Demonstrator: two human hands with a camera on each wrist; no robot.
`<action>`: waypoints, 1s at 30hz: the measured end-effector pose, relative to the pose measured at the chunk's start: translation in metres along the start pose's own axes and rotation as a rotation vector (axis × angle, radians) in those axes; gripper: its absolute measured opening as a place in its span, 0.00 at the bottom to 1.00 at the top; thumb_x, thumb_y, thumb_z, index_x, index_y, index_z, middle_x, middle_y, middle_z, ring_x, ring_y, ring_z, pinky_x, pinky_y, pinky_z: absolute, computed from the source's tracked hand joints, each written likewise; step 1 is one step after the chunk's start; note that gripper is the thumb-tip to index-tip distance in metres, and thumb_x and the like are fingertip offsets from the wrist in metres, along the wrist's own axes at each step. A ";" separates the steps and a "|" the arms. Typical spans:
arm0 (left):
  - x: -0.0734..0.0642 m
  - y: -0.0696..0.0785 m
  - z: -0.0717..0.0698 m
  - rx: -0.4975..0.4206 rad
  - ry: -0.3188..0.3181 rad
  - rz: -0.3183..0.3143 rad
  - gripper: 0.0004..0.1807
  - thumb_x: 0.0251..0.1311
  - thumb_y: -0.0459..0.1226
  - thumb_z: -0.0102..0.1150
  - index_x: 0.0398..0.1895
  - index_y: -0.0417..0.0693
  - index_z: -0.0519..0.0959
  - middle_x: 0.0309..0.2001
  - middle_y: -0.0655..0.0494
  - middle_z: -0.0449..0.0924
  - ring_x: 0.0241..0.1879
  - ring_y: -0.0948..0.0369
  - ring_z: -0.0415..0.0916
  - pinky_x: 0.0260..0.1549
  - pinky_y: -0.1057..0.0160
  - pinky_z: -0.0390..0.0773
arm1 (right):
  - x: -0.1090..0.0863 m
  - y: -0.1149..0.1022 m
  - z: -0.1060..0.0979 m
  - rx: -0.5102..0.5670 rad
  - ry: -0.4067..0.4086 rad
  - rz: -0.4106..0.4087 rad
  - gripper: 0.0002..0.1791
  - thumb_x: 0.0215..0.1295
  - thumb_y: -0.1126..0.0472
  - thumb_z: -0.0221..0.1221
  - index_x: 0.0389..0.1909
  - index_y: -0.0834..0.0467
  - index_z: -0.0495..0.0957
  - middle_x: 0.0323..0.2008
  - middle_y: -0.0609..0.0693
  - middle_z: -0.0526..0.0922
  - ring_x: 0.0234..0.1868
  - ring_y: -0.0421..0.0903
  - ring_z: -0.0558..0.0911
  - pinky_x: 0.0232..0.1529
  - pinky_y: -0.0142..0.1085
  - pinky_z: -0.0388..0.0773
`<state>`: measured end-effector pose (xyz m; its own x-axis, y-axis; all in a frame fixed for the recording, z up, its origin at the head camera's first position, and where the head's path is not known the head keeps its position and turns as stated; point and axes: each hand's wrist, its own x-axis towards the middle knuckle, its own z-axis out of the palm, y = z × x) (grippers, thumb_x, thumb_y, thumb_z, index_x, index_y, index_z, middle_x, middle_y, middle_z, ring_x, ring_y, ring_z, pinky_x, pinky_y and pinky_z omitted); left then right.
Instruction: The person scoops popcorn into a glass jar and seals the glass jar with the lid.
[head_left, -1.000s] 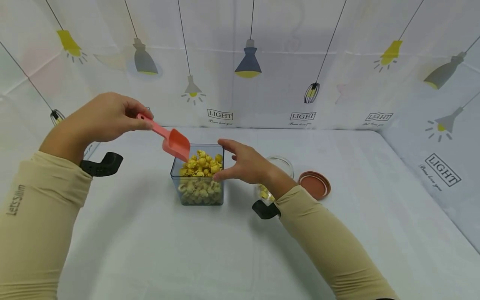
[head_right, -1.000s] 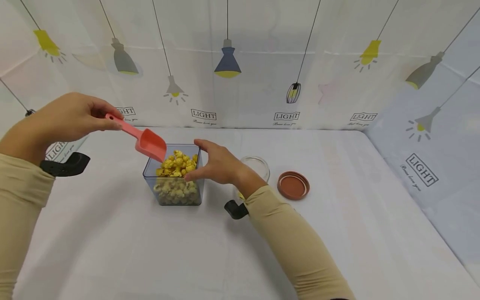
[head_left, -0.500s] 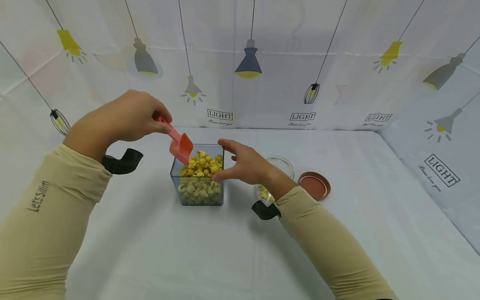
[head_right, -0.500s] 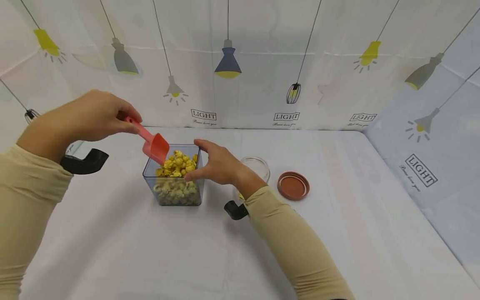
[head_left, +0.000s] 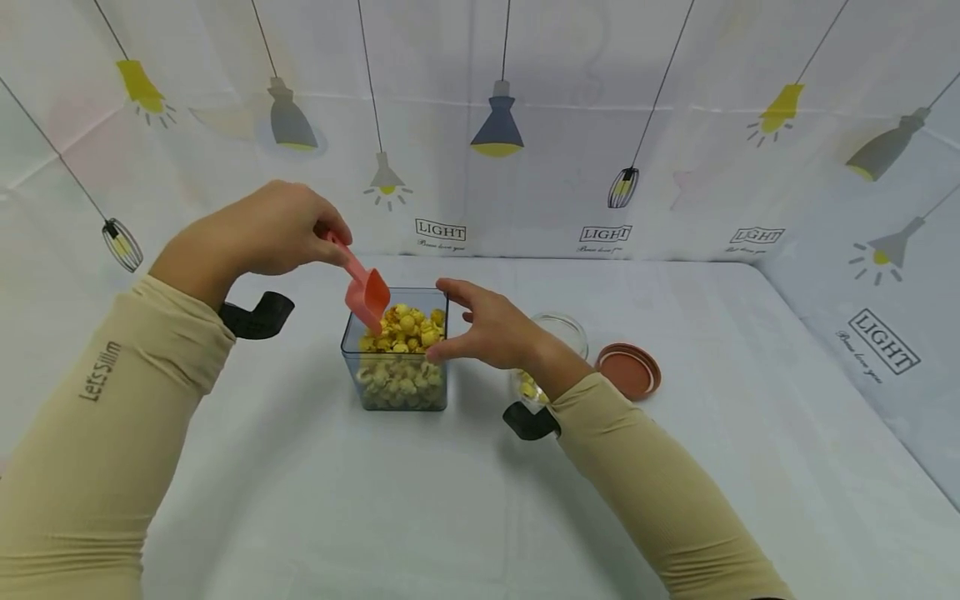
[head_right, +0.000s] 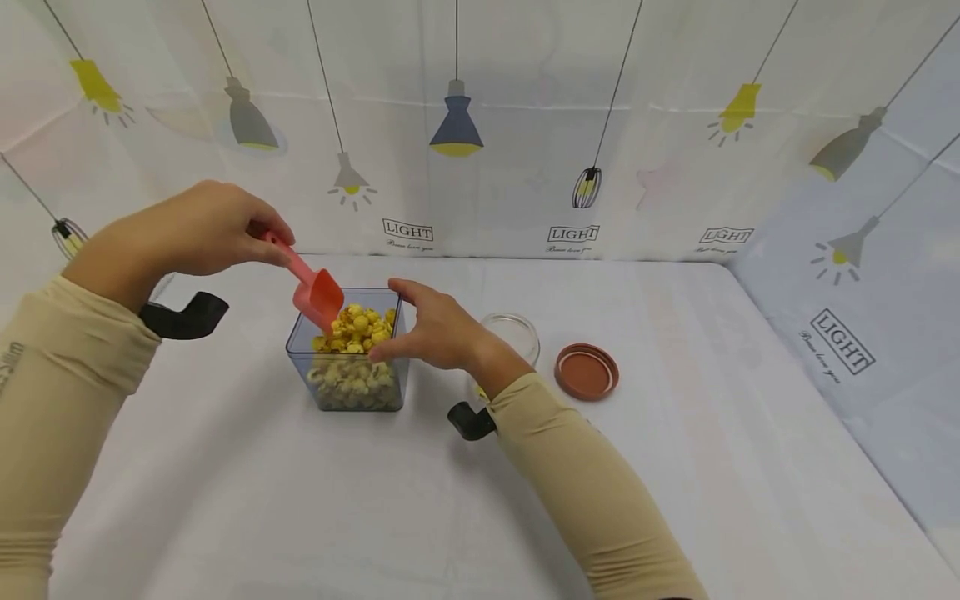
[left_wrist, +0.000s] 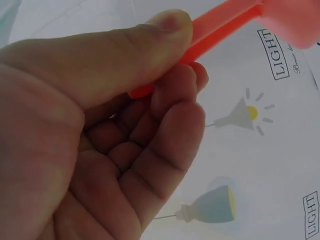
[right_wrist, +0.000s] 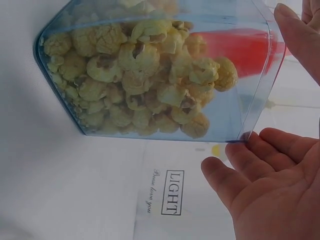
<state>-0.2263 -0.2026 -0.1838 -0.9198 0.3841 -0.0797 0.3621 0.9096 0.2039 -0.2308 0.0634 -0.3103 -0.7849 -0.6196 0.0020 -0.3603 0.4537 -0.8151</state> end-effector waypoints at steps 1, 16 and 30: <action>0.000 -0.002 0.000 -0.007 0.000 -0.009 0.17 0.66 0.43 0.65 0.50 0.39 0.84 0.37 0.51 0.82 0.41 0.51 0.72 0.37 0.53 0.75 | 0.000 0.000 0.000 0.000 0.000 0.003 0.53 0.56 0.54 0.74 0.78 0.57 0.54 0.77 0.52 0.57 0.75 0.47 0.58 0.71 0.44 0.61; 0.002 0.027 -0.001 0.061 -0.047 0.026 0.15 0.65 0.39 0.66 0.49 0.37 0.84 0.40 0.48 0.83 0.40 0.51 0.76 0.39 0.53 0.79 | 0.001 0.001 0.001 0.003 0.013 0.011 0.53 0.56 0.53 0.74 0.78 0.55 0.55 0.76 0.49 0.58 0.75 0.46 0.59 0.70 0.42 0.62; 0.002 0.004 -0.002 -0.036 -0.023 -0.036 0.16 0.66 0.42 0.65 0.49 0.40 0.84 0.36 0.51 0.81 0.41 0.52 0.72 0.37 0.53 0.74 | 0.000 0.001 0.001 0.004 0.018 0.015 0.52 0.56 0.53 0.74 0.78 0.54 0.56 0.76 0.48 0.58 0.75 0.46 0.60 0.70 0.41 0.62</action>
<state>-0.2270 -0.1987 -0.1816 -0.9283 0.3551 -0.1102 0.3228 0.9168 0.2353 -0.2305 0.0626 -0.3116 -0.7992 -0.6010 0.0005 -0.3465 0.4601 -0.8174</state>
